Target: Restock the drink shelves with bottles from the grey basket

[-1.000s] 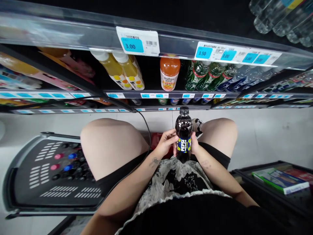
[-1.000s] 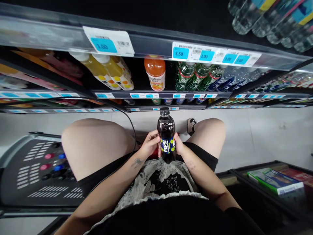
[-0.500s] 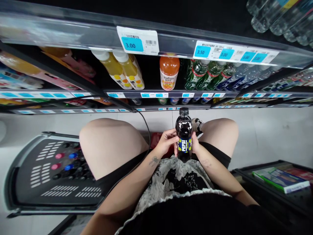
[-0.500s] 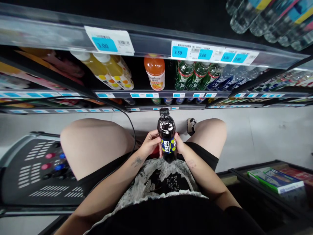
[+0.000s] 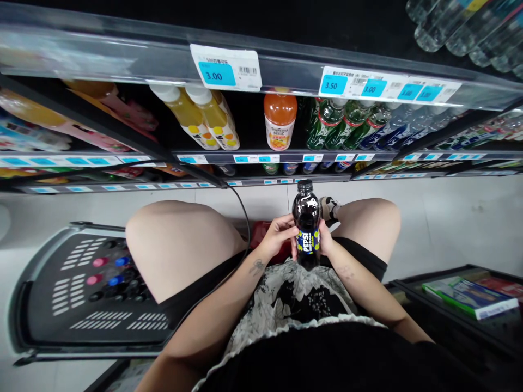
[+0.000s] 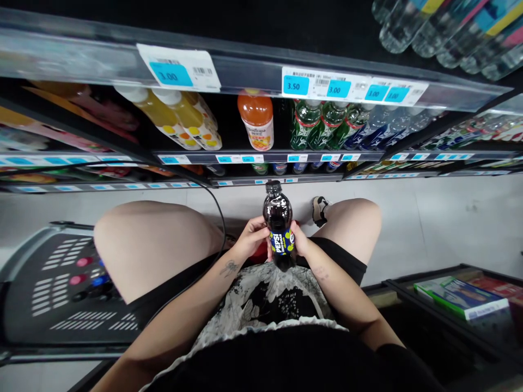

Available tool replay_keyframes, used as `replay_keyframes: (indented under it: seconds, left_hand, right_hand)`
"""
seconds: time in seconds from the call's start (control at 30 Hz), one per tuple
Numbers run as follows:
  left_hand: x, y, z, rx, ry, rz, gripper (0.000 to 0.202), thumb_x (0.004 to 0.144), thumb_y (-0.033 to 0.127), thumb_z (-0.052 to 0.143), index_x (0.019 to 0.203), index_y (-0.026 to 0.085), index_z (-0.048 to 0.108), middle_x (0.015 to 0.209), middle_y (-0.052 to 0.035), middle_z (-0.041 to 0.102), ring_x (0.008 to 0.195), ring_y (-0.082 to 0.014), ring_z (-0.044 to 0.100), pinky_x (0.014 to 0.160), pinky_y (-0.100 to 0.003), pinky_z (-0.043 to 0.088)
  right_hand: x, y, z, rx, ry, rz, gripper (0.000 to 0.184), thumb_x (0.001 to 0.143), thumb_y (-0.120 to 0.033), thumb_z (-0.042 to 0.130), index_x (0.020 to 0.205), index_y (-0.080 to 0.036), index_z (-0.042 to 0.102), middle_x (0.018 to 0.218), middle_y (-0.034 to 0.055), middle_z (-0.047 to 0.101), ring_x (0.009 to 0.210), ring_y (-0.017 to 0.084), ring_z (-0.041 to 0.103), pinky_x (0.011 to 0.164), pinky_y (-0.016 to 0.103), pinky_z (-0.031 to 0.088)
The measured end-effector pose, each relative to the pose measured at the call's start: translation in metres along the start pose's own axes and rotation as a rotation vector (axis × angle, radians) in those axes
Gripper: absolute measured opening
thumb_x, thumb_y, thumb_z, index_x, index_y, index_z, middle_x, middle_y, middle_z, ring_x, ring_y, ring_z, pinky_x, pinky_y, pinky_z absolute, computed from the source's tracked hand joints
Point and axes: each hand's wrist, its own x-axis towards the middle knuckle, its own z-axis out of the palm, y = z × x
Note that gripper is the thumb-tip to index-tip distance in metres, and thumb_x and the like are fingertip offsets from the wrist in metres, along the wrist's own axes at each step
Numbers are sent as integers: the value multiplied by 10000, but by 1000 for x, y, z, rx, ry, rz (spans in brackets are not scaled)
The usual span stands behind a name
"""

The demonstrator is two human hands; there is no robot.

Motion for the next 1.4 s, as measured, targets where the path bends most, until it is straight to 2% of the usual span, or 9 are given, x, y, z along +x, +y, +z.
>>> replay_keyframes:
  seconds: [0.2, 0.67, 0.97, 1.27, 1.4]
  left_hand:
    - [0, -1, -1, 8, -15, -8, 328, 858, 427, 795, 1007, 154, 689, 721, -60, 756, 441, -274, 683, 345, -298, 555]
    - [3, -3, -6, -5, 26, -21, 393, 840, 450, 804, 1056, 145, 682, 738, -46, 750, 415, -255, 665, 327, -293, 536]
    - [2, -5, -8, -14, 57, -38, 481, 837, 467, 809, 1164, 138, 683, 684, -35, 731, 420, -227, 662, 338, -265, 540]
    - [2, -6, -10, -4, 29, -30, 510, 871, 479, 775, 1220, 124, 664, 755, -74, 764, 408, -245, 661, 324, -271, 532]
    - [2, -6, -10, -12, 28, -32, 495, 876, 469, 771, 1214, 125, 655, 728, -68, 757, 406, -251, 660, 324, -272, 532]
  right_hand:
    - [-2, -3, 2, 20, 0, 35, 950, 605, -1080, 499, 876, -176, 611, 865, 154, 665, 1005, 376, 683, 778, 507, 635]
    - [5, -12, 12, 14, 60, -73, 917, 651, -1046, 528, 893, -165, 610, 863, 136, 669, 990, 356, 690, 777, 503, 644]
    - [5, -13, 16, -60, 182, -51, 973, 626, -1069, 486, 924, -156, 639, 883, 158, 678, 970, 355, 692, 794, 503, 631]
    - [6, -15, 19, -43, 147, -55, 967, 634, -1068, 499, 927, -156, 637, 899, 150, 685, 944, 344, 696, 789, 489, 631]
    - [6, -14, 17, -52, 142, -68, 957, 663, -1063, 471, 935, -158, 621, 886, 147, 675, 962, 346, 691, 774, 486, 633]
